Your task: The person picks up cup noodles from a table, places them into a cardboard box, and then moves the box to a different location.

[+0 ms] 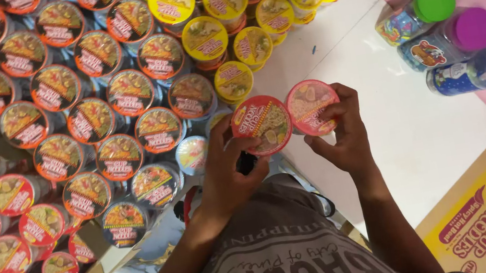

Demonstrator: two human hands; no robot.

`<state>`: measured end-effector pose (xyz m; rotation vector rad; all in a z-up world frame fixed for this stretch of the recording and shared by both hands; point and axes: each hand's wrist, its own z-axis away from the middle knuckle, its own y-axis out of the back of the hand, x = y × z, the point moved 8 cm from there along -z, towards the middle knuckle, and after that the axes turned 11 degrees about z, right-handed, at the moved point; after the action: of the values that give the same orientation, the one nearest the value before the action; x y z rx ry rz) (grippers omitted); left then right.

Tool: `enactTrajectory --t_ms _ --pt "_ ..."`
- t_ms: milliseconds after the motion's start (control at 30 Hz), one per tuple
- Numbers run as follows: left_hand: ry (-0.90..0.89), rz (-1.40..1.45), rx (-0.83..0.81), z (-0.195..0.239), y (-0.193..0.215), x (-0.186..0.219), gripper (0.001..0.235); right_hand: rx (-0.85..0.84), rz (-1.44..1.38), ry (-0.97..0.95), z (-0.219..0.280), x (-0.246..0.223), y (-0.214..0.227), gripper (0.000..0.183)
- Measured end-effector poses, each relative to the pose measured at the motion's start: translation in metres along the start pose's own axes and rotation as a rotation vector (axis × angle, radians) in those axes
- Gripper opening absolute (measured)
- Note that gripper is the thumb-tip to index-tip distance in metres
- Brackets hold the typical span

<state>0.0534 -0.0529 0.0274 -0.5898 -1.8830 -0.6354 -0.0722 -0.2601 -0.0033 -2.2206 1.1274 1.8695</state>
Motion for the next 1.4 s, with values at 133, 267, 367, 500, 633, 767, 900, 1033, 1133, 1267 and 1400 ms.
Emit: enactTrajectory --t_ms 133,267,367,500,633,767,900,1033,1133,1267,1400 --pt "-0.005 -0.031 0.045 0.017 0.025 0.01 0.039 -0.029 0.001 0.01 0.0 -0.025 -0.019 0.048" --pt "-0.018 -0.098 0.103 0.034 0.056 0.021 0.041 -0.06 0.015 0.072 -0.002 -0.05 -0.045 0.047" --pt "-0.024 -0.11 0.15 0.053 0.083 0.026 0.042 -0.077 0.0 0.112 0.0 -0.069 -0.069 0.047" --pt "-0.045 -0.126 0.21 0.079 0.124 0.036 0.043 -0.115 -0.044 0.162 0.003 -0.099 -0.107 0.047" --pt "0.003 -0.125 0.262 0.118 0.165 0.041 0.042 -0.171 -0.076 0.166 0.013 -0.12 -0.153 0.047" --pt "0.105 -0.155 0.321 0.156 0.206 0.049 0.04 -0.227 -0.115 0.168 0.029 -0.139 -0.199 0.048" --pt "0.095 -0.199 0.377 0.192 0.246 0.068 0.041 -0.329 -0.211 0.118 0.046 -0.159 -0.245 0.048" --pt "0.098 -0.204 0.434 0.23 0.285 0.078 0.042 -0.394 -0.163 0.244 0.06 -0.199 -0.286 0.05" --pt "0.142 -0.184 0.47 0.255 0.314 0.08 0.044 -0.432 -0.156 0.265 0.071 -0.221 -0.32 0.047" --pt "0.212 -0.242 0.516 0.292 0.347 0.075 0.051 -0.506 -0.124 0.275 0.095 -0.236 -0.366 0.05" --pt "0.217 -0.358 0.539 0.323 0.379 0.062 0.056 -0.603 -0.031 0.162 0.107 -0.237 -0.414 0.065"
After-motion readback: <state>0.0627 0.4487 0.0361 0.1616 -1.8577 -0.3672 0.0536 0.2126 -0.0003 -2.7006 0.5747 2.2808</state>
